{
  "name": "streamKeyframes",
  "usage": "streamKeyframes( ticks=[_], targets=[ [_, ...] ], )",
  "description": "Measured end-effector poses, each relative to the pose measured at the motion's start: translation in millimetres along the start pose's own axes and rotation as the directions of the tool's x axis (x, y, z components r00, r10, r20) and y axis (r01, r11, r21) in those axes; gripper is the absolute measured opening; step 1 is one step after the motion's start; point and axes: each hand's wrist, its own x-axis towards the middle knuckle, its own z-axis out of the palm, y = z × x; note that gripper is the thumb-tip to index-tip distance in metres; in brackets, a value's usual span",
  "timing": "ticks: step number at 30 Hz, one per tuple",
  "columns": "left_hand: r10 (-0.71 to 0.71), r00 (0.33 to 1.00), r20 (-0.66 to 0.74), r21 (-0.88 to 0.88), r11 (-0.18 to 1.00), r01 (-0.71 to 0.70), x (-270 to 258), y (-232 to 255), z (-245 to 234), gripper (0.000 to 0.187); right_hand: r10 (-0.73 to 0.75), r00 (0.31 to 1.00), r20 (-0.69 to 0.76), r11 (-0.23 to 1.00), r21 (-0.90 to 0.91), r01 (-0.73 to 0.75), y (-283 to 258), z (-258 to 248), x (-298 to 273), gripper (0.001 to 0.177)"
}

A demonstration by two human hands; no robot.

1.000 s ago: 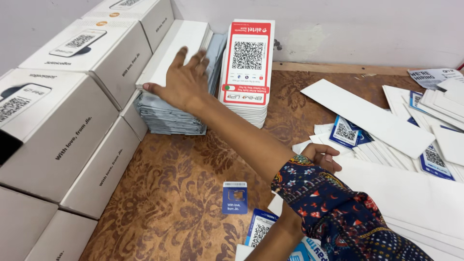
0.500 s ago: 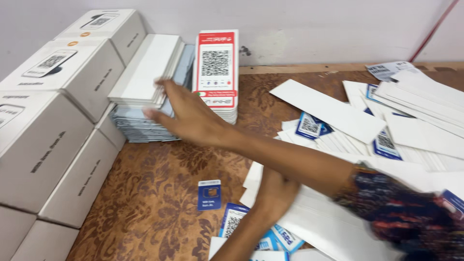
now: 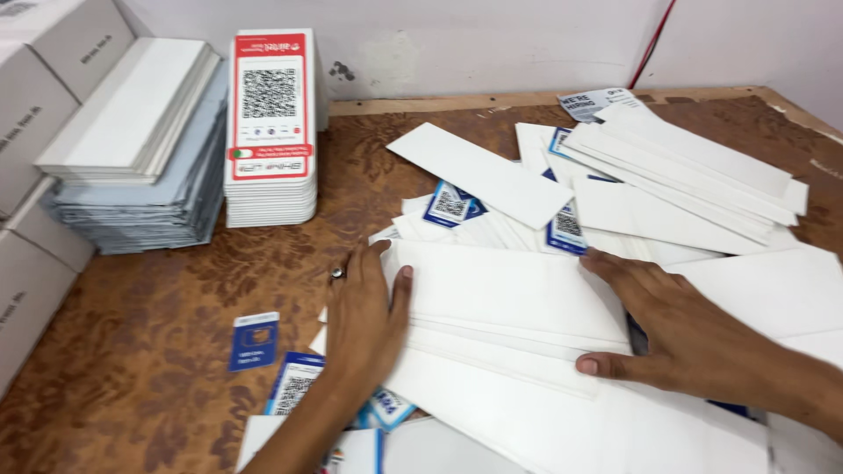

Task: The person repeatedly picks up white rectangular cards from a pile on a table, aligns them, and places them into a neat stack. The cards feature QR codes and payment service logos. The person continues this process throughout the clip.

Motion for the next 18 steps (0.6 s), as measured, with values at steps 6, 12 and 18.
streamKeyframes(
  ticks=[6, 12, 18],
  targets=[
    [-0.313, 0.879, 0.36, -0.063, 0.932, 0.358, 7.2, 11.5, -12.3, 0.041, -0.03, 0.981, -0.191, 0.928, 0.359, 0.099, 30.9, 32.3, 4.7, 0.108],
    [-0.215, 0.961, 0.176, -0.221, 0.942, 0.252, 7.5, 8.0, -12.5, 0.028, -0.177, 0.92, -0.35, 0.853, 0.411, 0.32, 33.3, 35.9, 3.7, 0.097],
    [-0.422, 0.904, 0.067, -0.438, 0.802, 0.406, 5.8, -13.6, -11.6, 0.036, -0.299, 0.816, -0.495, 0.808, 0.323, 0.493, 28.5, 34.2, -3.9, 0.079]
  ],
)
